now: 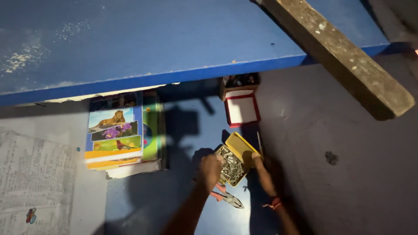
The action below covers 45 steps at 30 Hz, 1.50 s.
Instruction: Repairing or installing a plastic component on a wooden desk using a screwdriver and screws.
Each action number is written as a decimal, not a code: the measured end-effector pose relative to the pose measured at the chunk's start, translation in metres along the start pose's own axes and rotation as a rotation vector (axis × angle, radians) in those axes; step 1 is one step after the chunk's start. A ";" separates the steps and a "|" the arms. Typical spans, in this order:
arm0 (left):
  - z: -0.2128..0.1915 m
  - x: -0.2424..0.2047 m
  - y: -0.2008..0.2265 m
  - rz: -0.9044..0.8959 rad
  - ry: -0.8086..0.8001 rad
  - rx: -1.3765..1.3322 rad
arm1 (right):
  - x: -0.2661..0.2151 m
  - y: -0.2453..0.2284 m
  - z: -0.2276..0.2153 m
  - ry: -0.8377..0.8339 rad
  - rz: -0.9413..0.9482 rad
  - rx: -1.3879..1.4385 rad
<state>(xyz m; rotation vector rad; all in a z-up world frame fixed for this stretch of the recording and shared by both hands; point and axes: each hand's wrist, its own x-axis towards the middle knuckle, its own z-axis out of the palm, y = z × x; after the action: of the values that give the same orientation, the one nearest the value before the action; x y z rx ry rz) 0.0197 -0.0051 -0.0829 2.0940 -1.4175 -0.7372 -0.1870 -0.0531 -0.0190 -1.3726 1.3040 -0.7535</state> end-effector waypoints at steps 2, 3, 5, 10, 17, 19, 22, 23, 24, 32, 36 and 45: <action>0.006 0.001 -0.013 0.093 0.070 -0.076 | 0.009 0.030 0.005 0.024 -0.014 0.067; 0.009 0.001 -0.019 0.184 0.142 -0.156 | 0.013 0.045 0.008 0.045 -0.029 0.132; 0.008 0.001 -0.020 0.204 0.149 -0.198 | 0.005 0.013 0.003 0.059 0.001 -0.019; -0.006 -0.004 -0.016 0.148 0.094 -0.305 | -0.003 -0.015 -0.002 0.057 0.009 -0.187; -0.023 -0.010 -0.006 0.177 0.051 -0.484 | 0.001 0.003 0.001 0.050 -0.030 -0.093; -0.030 -0.013 0.002 0.149 0.019 -0.510 | 0.002 0.004 0.001 0.061 -0.012 -0.122; -0.031 -0.015 0.006 0.068 -0.034 -0.607 | -0.002 -0.007 -0.001 0.055 0.028 -0.147; -0.031 -0.015 0.006 0.020 -0.061 -0.702 | -0.004 -0.014 -0.002 0.040 0.005 -0.151; -0.030 -0.016 0.006 -0.028 -0.087 -0.796 | -0.006 -0.021 -0.003 0.025 -0.017 -0.154; -0.034 -0.020 0.014 -0.271 -0.199 -1.272 | 0.000 -0.004 0.001 0.107 -0.061 -0.187; -0.025 -0.021 0.011 -0.380 -0.197 -1.444 | -0.005 -0.022 -0.001 0.076 -0.063 -0.200; -0.038 -0.024 0.034 -0.564 -0.200 -1.439 | -0.001 -0.007 0.001 0.087 -0.049 -0.160</action>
<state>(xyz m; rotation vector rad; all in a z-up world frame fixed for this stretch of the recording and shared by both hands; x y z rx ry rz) 0.0151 0.0103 -0.0290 1.1600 -0.0508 -1.5640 -0.1838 -0.0533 -0.0122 -1.5182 1.4284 -0.7619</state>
